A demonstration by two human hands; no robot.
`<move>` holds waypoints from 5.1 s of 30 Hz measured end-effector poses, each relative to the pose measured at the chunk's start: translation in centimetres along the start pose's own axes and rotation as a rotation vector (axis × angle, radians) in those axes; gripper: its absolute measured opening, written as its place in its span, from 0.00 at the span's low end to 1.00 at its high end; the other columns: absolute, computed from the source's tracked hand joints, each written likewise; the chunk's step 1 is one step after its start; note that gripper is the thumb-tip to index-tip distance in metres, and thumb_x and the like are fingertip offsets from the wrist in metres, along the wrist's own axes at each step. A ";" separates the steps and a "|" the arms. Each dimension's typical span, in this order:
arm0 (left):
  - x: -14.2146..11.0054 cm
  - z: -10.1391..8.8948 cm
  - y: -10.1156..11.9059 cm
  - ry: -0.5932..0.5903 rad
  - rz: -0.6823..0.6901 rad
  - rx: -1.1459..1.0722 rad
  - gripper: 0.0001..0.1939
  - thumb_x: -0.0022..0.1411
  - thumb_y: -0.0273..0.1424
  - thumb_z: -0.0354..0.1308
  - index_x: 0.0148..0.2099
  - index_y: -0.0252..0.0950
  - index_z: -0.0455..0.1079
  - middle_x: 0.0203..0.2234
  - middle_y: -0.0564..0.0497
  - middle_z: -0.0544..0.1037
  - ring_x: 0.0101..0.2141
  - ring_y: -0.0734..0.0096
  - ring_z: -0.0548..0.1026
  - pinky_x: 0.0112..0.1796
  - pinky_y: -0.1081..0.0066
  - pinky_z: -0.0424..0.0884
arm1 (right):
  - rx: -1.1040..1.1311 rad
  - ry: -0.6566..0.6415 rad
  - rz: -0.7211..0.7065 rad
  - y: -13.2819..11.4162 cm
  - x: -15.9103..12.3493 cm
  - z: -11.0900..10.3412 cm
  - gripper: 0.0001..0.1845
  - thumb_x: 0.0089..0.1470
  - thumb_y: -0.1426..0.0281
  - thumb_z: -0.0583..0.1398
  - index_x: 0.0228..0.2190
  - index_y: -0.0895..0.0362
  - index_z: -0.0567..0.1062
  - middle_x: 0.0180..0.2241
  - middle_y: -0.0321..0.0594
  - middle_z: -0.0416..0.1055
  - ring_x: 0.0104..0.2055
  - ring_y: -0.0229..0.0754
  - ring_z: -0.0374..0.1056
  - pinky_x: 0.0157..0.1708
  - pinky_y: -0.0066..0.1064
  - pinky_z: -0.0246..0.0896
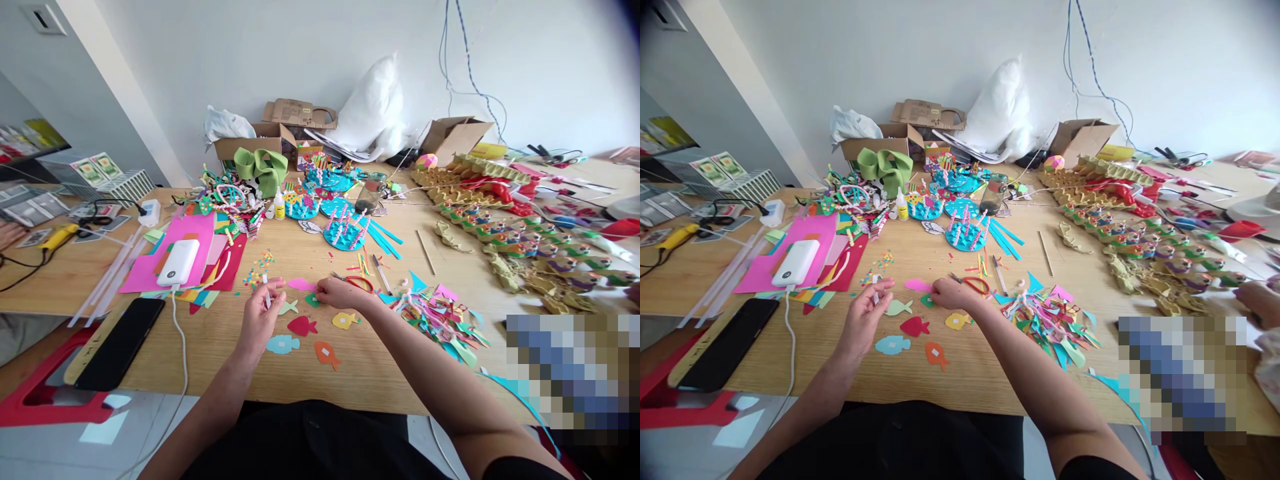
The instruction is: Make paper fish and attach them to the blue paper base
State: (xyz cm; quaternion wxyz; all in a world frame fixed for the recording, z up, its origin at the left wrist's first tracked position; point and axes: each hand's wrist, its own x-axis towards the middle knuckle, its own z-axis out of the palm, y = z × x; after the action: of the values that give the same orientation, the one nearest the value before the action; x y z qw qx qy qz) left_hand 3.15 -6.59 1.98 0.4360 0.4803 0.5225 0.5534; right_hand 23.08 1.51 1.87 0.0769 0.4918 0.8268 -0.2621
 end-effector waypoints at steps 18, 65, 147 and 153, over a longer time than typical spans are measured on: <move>-0.9 1.5 -1.1 -0.138 0.230 0.242 0.11 0.62 0.26 0.52 0.47 0.37 0.69 0.48 0.45 0.71 0.36 0.73 0.74 0.42 0.69 0.72 | -0.012 0.040 0.059 -0.3 -0.2 0.6 0.12 0.55 0.71 0.53 0.35 0.61 0.76 0.35 0.44 0.76 0.33 0.38 0.68 0.25 0.25 0.50; -1.0 0.6 -1.7 -0.178 0.220 0.255 0.13 0.63 0.27 0.49 0.49 0.37 0.68 0.53 0.43 0.69 0.36 0.72 0.77 0.38 0.70 0.75 | 0.001 0.134 0.196 -1.4 -0.4 0.7 0.11 0.53 0.67 0.60 0.35 0.61 0.77 0.37 0.47 0.77 0.39 0.42 0.71 0.31 0.26 0.56; -0.2 1.5 1.7 -0.076 -0.148 -0.128 0.16 0.53 0.41 0.62 0.33 0.34 0.64 0.25 0.48 0.80 0.13 0.83 0.65 0.15 0.80 0.55 | 0.378 0.310 -0.184 -3.8 -7.5 0.5 0.21 0.53 0.52 0.58 0.25 0.58 0.66 0.20 0.30 0.61 0.21 0.30 0.52 0.21 0.25 0.43; -0.4 1.7 1.5 -0.090 -0.158 -0.139 0.15 0.52 0.40 0.62 0.33 0.34 0.65 0.25 0.50 0.79 0.14 0.83 0.64 0.17 0.79 0.60 | 0.399 0.307 -0.212 -4.5 -7.0 0.4 0.22 0.54 0.51 0.57 0.25 0.58 0.67 0.19 0.29 0.59 0.21 0.30 0.50 0.22 0.25 0.43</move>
State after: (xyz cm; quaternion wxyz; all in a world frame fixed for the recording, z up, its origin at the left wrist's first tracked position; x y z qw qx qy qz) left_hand 4.93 -6.83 3.44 0.5335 0.4305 0.4990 0.5301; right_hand 22.70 -5.83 5.80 -0.1758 0.4418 0.8076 -0.3488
